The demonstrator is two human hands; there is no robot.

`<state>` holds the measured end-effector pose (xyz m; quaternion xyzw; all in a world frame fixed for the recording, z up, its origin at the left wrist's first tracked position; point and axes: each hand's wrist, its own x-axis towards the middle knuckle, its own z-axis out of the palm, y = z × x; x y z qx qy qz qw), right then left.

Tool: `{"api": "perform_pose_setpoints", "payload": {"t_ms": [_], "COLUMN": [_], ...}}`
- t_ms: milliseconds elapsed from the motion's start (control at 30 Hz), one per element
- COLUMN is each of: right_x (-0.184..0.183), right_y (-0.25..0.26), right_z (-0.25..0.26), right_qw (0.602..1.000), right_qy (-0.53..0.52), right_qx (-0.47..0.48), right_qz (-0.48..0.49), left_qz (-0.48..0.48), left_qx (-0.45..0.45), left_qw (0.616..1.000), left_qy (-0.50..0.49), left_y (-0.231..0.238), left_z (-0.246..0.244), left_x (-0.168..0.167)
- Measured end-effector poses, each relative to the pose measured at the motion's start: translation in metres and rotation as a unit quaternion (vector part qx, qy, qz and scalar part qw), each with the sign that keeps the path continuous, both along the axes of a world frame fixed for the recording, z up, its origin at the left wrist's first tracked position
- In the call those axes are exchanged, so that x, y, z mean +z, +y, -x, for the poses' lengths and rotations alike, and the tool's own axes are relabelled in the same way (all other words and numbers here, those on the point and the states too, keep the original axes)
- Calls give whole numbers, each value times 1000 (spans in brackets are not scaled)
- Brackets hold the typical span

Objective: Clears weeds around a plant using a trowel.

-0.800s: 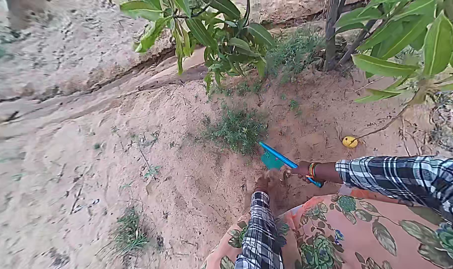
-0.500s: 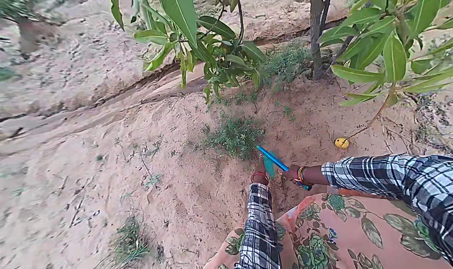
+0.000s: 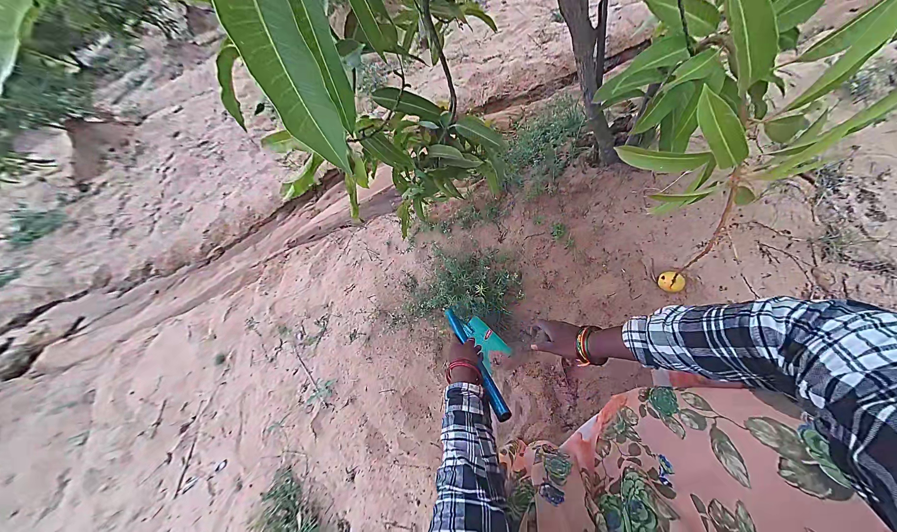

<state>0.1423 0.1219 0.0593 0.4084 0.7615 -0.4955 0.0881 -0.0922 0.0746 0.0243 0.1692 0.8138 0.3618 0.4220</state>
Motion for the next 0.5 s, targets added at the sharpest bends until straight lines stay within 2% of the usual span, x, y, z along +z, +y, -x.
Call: {"api": "perform_pose_setpoints", "payload": {"t_ms": [133,233,367,500], "right_x": [-26,-39,-31,-31], "right_y": [41,82,143,198], "right_z": [-39,-68,-94,-109], "right_qw": [976,948,926,904], "right_qy": [-183,-268,-300,-287], "right_qx": [51,28,-41,-119], "right_qz": [-104,-167,-226,-293], "left_qz": [93,145,205,198], "left_qx": [-33,-27,-68,-100], "left_qw": [995,988,975,973], "left_qy": [34,50,52,56], "left_y": [-23,-24,-23,-24], "left_z": [17,19,33,34], "left_x": [-39,-52,-48,-45]}}
